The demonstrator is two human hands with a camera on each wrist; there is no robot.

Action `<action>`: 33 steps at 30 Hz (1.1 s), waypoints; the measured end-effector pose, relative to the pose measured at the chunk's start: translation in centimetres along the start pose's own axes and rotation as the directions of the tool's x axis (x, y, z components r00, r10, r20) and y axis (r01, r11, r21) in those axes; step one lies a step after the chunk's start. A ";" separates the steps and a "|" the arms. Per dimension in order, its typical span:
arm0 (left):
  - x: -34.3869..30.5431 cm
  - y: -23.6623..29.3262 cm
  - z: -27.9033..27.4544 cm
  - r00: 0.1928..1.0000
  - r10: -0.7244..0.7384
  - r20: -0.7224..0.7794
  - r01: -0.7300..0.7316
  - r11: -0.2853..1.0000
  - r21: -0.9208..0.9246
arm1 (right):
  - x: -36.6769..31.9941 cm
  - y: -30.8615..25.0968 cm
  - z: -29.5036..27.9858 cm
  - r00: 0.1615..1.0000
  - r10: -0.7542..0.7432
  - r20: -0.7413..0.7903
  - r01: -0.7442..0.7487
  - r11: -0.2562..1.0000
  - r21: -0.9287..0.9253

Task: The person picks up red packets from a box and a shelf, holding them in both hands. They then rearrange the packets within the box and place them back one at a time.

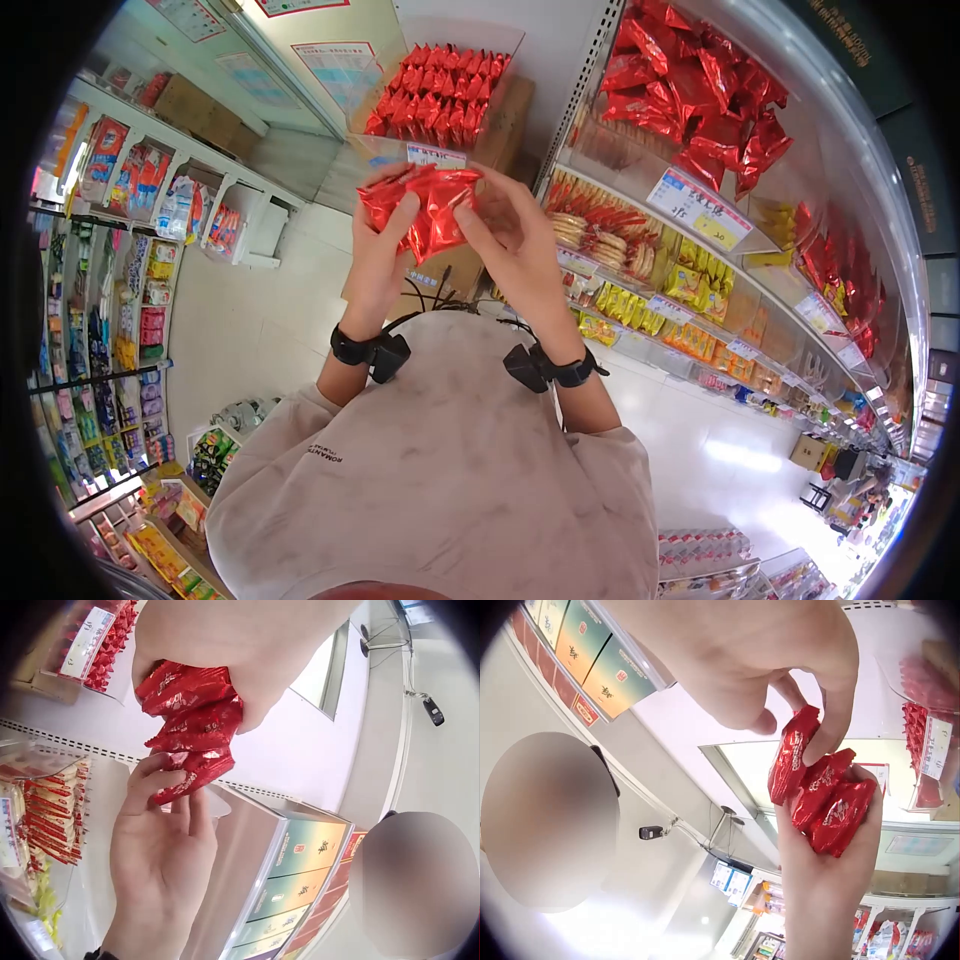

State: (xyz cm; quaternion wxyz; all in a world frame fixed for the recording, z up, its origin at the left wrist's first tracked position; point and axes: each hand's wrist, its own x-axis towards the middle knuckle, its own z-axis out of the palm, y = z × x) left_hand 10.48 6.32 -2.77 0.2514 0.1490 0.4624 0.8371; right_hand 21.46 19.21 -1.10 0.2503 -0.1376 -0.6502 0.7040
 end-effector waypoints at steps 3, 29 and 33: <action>0.3 -0.6 -0.4 0.993 0.071 0.093 -0.072 0.997 0.010 | 0.3 0.9 0.1 0.999 -0.053 -0.014 0.052 0.998 -0.017; -0.2 -1.5 2.0 0.996 -0.051 0.075 0.034 0.977 0.213 | -2.0 2.2 1.7 0.964 -0.207 -0.164 0.137 0.923 -0.360; -0.2 -1.8 2.1 0.999 -0.025 0.047 0.019 0.992 0.127 | -2.2 2.2 2.2 0.974 -0.208 -0.094 0.166 0.927 -0.335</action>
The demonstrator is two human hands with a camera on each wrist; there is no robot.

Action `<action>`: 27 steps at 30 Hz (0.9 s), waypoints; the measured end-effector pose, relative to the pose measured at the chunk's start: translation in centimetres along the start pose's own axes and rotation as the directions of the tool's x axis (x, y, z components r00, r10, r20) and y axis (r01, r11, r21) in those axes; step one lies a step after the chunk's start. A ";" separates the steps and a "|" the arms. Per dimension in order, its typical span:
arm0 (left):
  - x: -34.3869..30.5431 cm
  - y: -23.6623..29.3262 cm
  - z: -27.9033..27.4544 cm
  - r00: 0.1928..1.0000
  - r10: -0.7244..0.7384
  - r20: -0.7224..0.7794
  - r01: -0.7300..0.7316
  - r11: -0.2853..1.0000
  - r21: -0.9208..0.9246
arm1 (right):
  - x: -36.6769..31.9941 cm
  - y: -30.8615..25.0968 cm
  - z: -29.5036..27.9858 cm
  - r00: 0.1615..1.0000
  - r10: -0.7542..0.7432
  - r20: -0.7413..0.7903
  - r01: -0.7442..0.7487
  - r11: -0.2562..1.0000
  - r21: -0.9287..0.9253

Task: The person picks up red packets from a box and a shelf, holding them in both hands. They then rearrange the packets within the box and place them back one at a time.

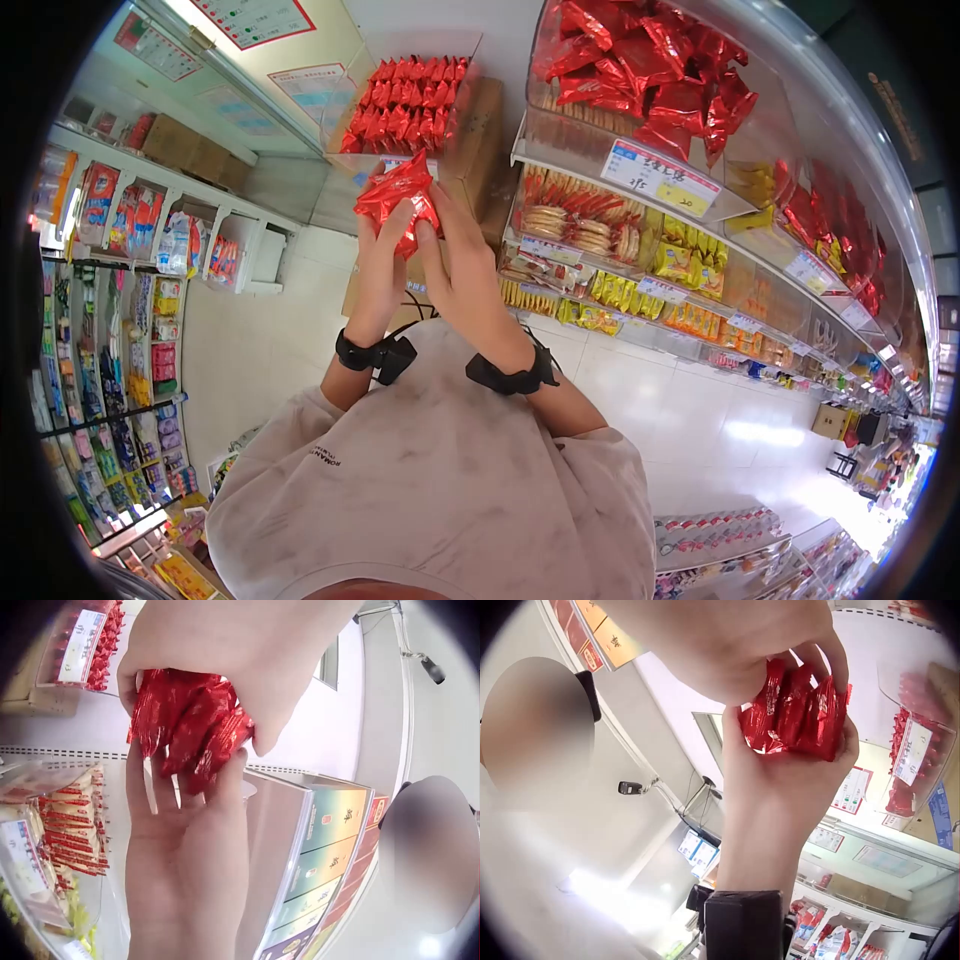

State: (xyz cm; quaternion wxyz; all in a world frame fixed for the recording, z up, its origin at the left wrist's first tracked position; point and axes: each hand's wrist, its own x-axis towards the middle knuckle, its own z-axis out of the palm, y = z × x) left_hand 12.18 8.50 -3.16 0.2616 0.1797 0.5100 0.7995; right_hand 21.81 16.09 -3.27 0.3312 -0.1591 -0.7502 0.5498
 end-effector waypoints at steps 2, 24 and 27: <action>-0.2 0.4 0.1 1.000 -0.009 -0.010 0.009 1.000 0.006 | 0.1 0.0 -0.1 0.999 -0.024 0.048 0.023 0.999 0.023; 0.6 0.4 -4.3 0.993 -0.121 0.001 0.117 0.953 -0.279 | 8.8 -9.9 -15.2 0.910 -0.346 -0.228 0.270 0.913 -0.307; -0.2 0.2 -4.1 0.995 -0.102 -0.001 0.098 0.962 -0.257 | 13.8 -5.7 -19.8 0.949 -0.264 -0.170 0.094 0.756 -0.647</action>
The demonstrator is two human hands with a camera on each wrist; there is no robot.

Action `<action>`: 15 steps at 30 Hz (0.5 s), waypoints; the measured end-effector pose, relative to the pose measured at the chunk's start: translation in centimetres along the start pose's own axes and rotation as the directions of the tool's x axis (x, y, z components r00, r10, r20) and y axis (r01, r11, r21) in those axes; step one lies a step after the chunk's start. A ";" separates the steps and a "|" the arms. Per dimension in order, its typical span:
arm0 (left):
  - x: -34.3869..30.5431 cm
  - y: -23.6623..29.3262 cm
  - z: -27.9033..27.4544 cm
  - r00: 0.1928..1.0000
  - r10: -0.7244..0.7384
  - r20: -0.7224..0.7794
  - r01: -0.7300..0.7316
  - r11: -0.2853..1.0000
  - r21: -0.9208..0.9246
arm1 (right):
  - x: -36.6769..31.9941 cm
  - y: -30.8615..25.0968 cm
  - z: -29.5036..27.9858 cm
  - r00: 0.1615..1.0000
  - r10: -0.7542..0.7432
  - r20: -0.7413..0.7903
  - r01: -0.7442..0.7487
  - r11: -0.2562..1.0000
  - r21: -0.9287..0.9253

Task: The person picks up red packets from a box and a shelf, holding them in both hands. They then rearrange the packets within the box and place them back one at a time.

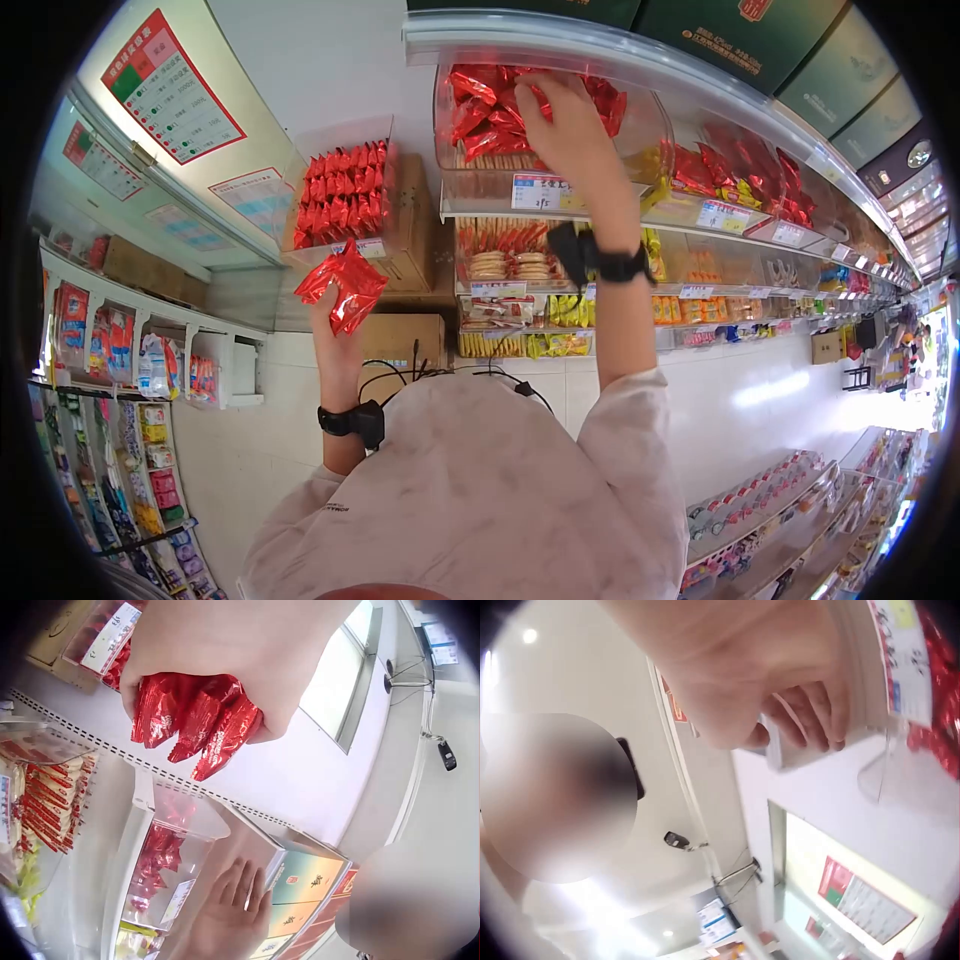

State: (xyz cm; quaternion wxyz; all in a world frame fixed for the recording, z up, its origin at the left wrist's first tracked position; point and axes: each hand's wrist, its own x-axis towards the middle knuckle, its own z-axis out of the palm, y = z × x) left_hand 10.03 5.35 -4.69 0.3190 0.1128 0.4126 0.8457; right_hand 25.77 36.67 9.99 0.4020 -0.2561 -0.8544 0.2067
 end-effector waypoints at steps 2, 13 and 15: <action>-0.4 0.2 0.2 1.000 0.013 0.000 -0.012 1.000 0.003 | 1.4 2.5 0.3 0.984 0.084 0.156 -0.046 0.971 -0.236; -0.4 0.7 -1.0 0.999 -0.019 -0.038 0.018 0.999 -0.050 | 0.6 2.2 -3.5 0.993 -0.066 -0.094 0.050 0.985 -0.164; -0.7 0.7 -0.9 0.998 -0.040 -0.046 0.039 0.999 -0.029 | -1.3 1.5 -3.6 0.975 0.110 -0.194 -0.077 0.982 0.170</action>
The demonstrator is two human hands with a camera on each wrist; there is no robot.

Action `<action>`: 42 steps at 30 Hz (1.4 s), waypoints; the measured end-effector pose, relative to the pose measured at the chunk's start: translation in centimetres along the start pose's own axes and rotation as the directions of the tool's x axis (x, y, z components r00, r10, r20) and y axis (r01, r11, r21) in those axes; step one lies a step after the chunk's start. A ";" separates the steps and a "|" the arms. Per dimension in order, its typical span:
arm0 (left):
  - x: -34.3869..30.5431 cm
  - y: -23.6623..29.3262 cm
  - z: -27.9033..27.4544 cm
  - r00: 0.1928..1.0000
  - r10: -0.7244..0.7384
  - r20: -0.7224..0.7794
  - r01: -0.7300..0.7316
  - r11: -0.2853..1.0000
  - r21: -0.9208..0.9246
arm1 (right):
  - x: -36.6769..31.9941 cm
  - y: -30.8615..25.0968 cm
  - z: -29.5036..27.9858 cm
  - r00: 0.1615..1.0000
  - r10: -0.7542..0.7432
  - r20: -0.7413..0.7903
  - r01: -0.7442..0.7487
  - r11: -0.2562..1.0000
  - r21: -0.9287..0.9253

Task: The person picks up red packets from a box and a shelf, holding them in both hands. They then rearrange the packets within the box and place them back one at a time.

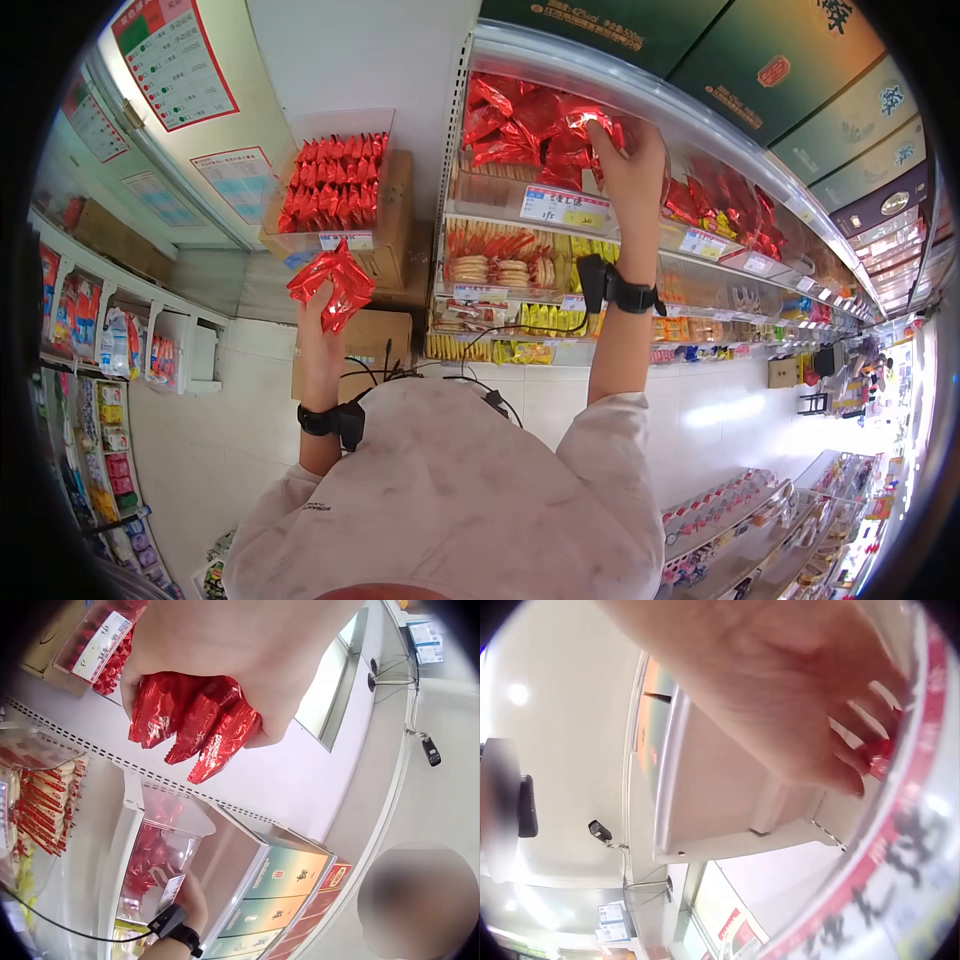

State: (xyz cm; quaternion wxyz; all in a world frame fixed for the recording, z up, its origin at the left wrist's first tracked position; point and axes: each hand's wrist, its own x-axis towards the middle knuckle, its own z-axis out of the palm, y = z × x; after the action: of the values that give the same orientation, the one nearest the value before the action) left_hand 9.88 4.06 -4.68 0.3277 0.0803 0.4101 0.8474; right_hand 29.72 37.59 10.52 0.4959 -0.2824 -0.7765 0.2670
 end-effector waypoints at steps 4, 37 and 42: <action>0.3 -0.1 1.1 0.996 -0.065 0.066 0.061 0.997 0.056 | -4.0 -3.3 -0.3 0.982 0.179 -0.053 -0.139 0.891 0.432; -0.9 -4.5 3.2 0.985 -0.148 0.090 0.111 0.939 0.327 | -20.7 -5.7 10.8 0.873 0.273 0.403 -0.486 0.535 0.691; -1.2 -4.9 4.1 0.993 -0.119 0.009 0.112 0.959 0.258 | -20.2 -4.1 9.9 0.815 0.233 0.531 -0.569 0.502 0.652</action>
State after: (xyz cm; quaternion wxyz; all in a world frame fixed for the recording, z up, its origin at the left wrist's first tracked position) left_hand 14.90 8.17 -5.54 0.3683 0.1084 0.5166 0.7653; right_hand 26.92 19.13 -2.78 0.3315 -0.1540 -0.5668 0.7383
